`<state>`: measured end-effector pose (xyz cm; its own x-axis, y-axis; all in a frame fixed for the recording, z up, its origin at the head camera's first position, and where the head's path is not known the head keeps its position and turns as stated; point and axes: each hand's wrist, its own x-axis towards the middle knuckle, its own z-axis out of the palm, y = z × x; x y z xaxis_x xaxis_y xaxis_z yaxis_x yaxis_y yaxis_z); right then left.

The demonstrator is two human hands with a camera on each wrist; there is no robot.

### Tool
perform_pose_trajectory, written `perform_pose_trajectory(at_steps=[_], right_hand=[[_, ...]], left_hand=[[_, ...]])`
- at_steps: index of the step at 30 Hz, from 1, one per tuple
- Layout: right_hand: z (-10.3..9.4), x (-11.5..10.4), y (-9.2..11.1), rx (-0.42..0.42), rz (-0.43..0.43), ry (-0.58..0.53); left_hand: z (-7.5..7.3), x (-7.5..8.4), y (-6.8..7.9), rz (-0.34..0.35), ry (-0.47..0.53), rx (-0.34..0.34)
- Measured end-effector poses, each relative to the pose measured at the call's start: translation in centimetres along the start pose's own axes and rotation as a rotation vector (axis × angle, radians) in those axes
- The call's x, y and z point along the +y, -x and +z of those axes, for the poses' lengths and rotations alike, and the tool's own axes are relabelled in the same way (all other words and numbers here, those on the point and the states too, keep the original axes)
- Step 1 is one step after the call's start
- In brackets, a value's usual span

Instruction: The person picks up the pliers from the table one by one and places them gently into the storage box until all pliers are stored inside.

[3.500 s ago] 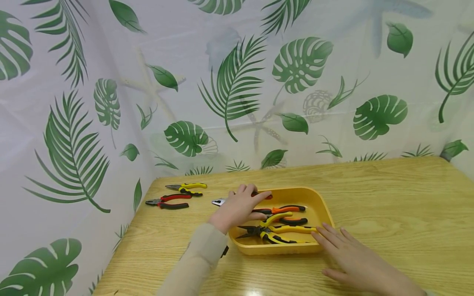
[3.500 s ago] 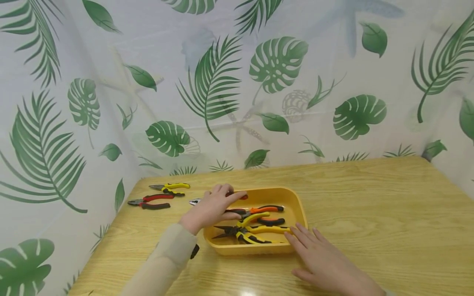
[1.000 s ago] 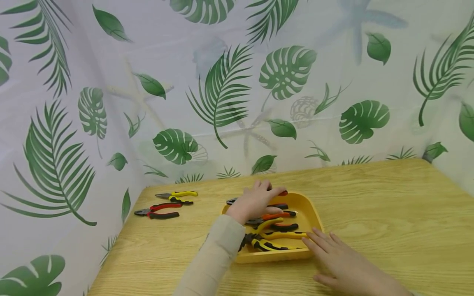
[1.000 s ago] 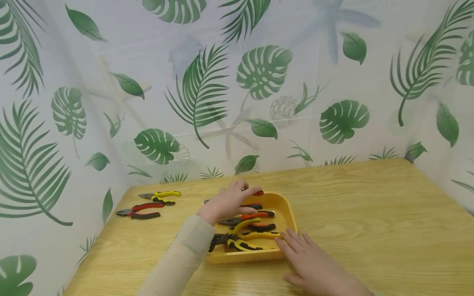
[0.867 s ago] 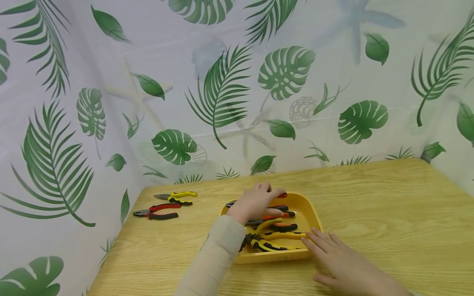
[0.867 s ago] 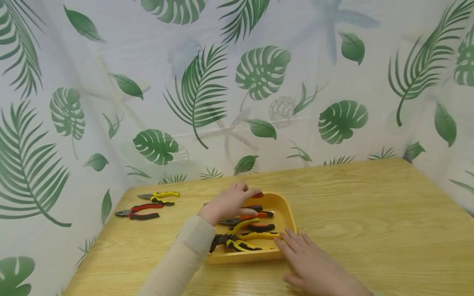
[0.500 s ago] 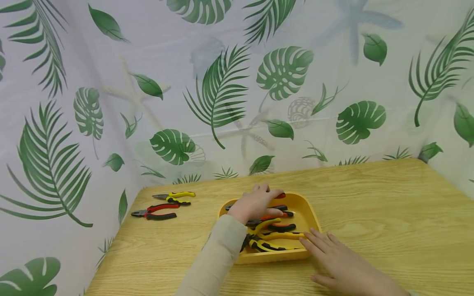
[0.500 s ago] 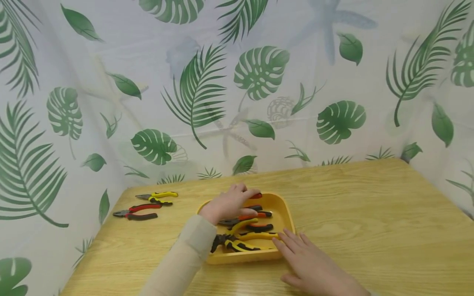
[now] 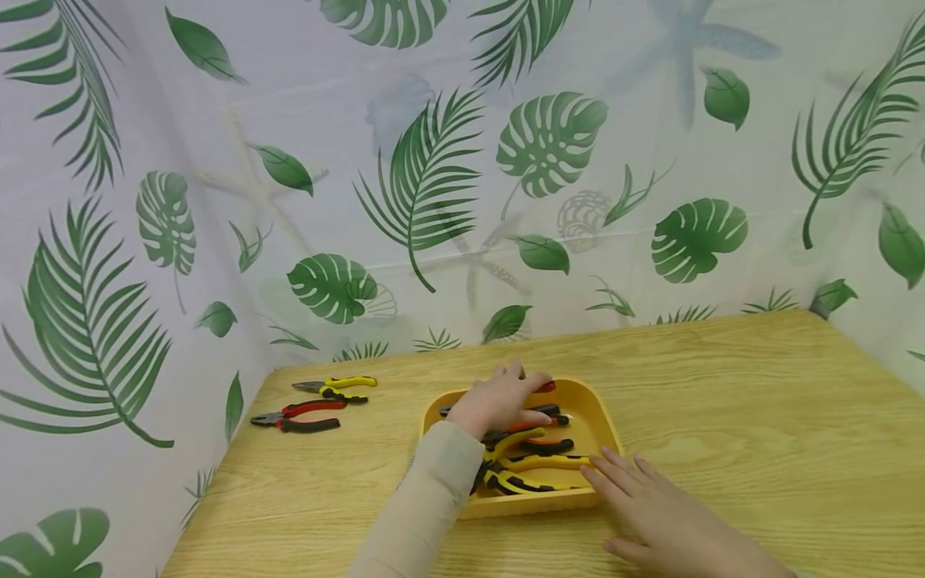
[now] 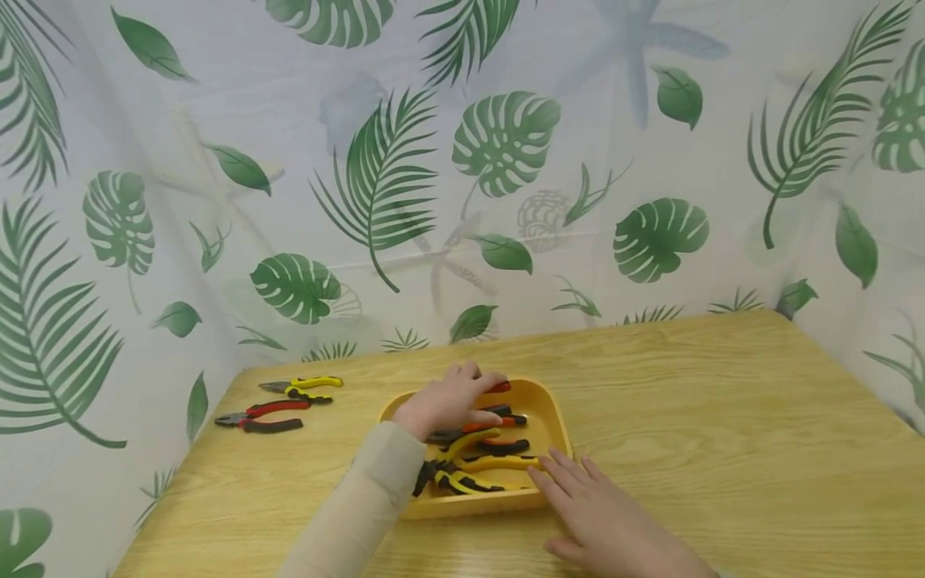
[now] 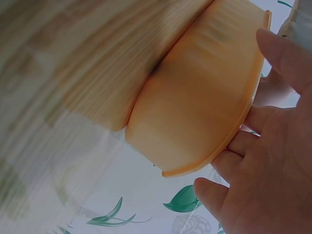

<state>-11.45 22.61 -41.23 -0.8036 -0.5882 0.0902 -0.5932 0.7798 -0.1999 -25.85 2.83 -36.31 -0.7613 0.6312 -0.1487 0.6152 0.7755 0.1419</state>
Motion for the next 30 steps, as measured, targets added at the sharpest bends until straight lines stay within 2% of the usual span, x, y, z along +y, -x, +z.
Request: perform_pose_trajectory(at_steps=[4, 9, 15, 23, 30], right_hand=[[0.0, 0.0, 0.0, 0.009, -0.014, 0.01], [-0.2, -0.2, 0.0, -0.029, 0.014, -0.008], [-0.1, 0.0, -0.1, -0.023, 0.012, 0.003], [-0.3, -0.1, -0.1, -0.077, 0.047, -0.039], [-0.3, -0.1, -0.1, -0.057, 0.035, -0.02]], left_hand=[[0.3, 0.0, -0.2, -0.001, -0.016, -0.01], [0.7, 0.0, -0.4, -0.005, -0.024, -0.02], [1.1, 0.1, -0.5, 0.002, -0.013, -0.033], [1.6, 0.1, -0.4, 0.013, -0.012, -0.043], [2.3, 0.0, -0.6, -0.011, -0.013, -0.081]])
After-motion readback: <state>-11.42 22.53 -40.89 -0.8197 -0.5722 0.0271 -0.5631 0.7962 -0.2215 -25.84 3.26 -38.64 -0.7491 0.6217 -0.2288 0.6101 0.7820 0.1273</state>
